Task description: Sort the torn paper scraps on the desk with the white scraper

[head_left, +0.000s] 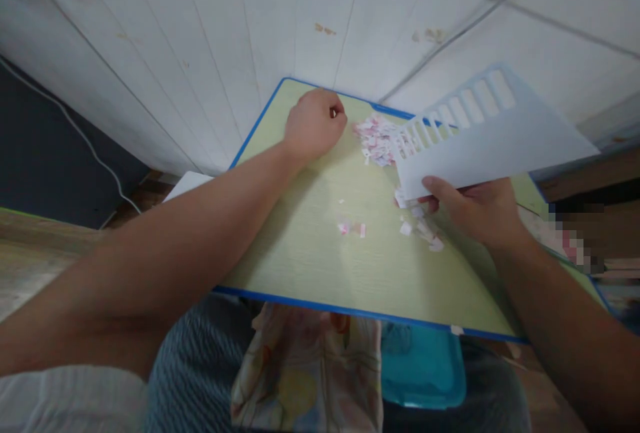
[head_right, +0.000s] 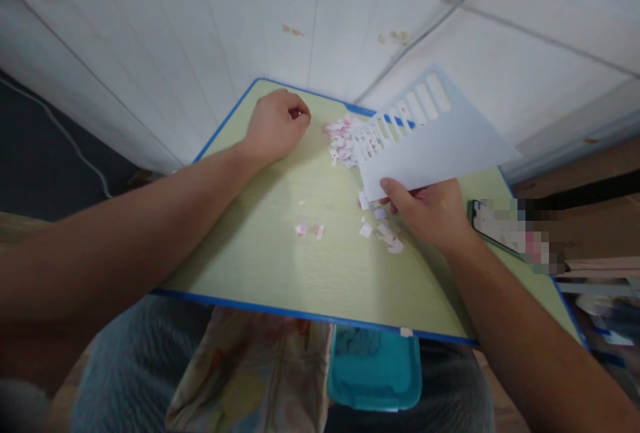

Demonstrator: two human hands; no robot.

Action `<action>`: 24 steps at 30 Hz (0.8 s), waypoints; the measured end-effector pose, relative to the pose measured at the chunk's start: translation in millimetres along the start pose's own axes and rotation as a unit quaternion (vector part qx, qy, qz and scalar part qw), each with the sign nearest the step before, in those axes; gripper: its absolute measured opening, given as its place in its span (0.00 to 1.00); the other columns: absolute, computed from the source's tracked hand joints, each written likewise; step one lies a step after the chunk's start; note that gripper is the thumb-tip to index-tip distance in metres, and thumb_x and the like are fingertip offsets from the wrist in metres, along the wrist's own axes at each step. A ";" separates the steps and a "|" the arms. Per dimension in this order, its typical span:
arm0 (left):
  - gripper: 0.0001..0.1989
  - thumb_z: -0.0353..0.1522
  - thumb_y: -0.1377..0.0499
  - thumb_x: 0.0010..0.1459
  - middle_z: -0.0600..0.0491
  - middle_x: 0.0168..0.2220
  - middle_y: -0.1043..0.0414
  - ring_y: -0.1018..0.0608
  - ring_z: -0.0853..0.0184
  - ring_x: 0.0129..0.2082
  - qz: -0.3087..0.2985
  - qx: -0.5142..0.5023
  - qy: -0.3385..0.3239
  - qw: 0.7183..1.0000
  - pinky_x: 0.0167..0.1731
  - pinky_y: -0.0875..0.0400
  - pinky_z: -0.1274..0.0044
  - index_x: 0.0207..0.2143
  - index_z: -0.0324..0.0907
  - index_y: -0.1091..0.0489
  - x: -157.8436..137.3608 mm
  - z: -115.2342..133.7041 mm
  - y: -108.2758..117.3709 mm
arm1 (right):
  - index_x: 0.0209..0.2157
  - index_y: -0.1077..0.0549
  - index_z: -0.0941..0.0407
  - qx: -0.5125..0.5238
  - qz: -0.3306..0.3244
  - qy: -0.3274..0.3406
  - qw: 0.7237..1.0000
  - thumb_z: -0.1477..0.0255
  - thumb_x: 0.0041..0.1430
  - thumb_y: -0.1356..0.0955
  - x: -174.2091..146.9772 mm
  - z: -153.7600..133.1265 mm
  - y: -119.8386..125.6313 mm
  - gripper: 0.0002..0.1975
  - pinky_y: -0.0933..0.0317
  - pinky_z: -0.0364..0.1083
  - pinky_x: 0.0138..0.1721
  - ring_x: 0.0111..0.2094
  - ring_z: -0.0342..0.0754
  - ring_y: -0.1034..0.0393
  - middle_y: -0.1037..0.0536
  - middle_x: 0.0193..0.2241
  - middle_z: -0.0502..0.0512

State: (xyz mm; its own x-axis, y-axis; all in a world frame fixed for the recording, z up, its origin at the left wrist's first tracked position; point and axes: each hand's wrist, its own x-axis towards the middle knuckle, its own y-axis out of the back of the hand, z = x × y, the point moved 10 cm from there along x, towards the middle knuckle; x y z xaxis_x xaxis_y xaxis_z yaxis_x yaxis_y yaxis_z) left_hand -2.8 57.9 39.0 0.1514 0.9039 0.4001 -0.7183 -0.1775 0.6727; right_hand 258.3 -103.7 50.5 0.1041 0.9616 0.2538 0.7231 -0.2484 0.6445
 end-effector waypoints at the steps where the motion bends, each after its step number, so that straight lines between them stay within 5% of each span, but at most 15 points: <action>1: 0.12 0.30 0.41 0.65 0.49 0.46 0.15 0.20 0.52 0.58 -0.001 0.004 -0.003 1.000 0.58 0.24 0.62 0.40 0.54 0.17 -0.2 1.0 0.2 | 0.23 0.24 0.50 -0.004 0.011 -0.007 1.000 0.61 0.60 0.23 1.5 3.6 3.1 0.15 0.32 0.49 0.22 0.19 0.51 0.28 0.19 0.21 0.55; 9: 0.09 0.29 0.40 0.62 0.50 0.43 0.15 0.17 0.57 0.47 0.029 0.046 -0.037 0.998 0.53 0.22 0.65 0.34 0.49 0.19 0.7 4.1 5.9 | 0.23 0.23 0.49 0.036 -0.028 0.000 0.999 0.57 0.63 0.23 -0.6 -3.6 -8.5 0.18 0.32 0.51 0.22 0.20 0.52 0.28 0.19 0.21 0.56; 14: 0.11 0.30 0.40 0.62 0.50 0.43 0.15 0.17 0.56 0.47 0.017 0.044 -0.027 0.998 0.54 0.22 0.64 0.35 0.52 0.18 0.0 1.1 5.8 | 0.22 0.23 0.50 -0.003 0.028 -0.020 0.999 0.60 0.64 0.24 1.8 8.9 3.9 0.18 0.34 0.49 0.21 0.19 0.50 0.28 0.20 0.20 0.55; 24: 0.13 0.30 0.41 0.62 0.48 0.45 0.15 0.17 0.54 0.48 0.012 0.028 -0.017 0.999 0.55 0.23 0.61 0.38 0.52 0.16 -0.1 0.2 4.7 | 0.20 0.26 0.50 -0.006 0.010 0.001 1.000 0.57 0.63 0.26 -1.1 -2.6 -5.3 0.20 0.34 0.49 0.22 0.19 0.50 0.28 0.21 0.19 0.55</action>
State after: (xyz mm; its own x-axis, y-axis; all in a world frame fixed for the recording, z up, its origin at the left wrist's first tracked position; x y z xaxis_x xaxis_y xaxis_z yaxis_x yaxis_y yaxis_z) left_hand -6.1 56.9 42.3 0.1579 0.8854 0.4371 -0.6827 -0.2219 0.6962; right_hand 252.6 -103.7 48.7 0.1178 0.9560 0.2687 0.7123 -0.2699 0.6479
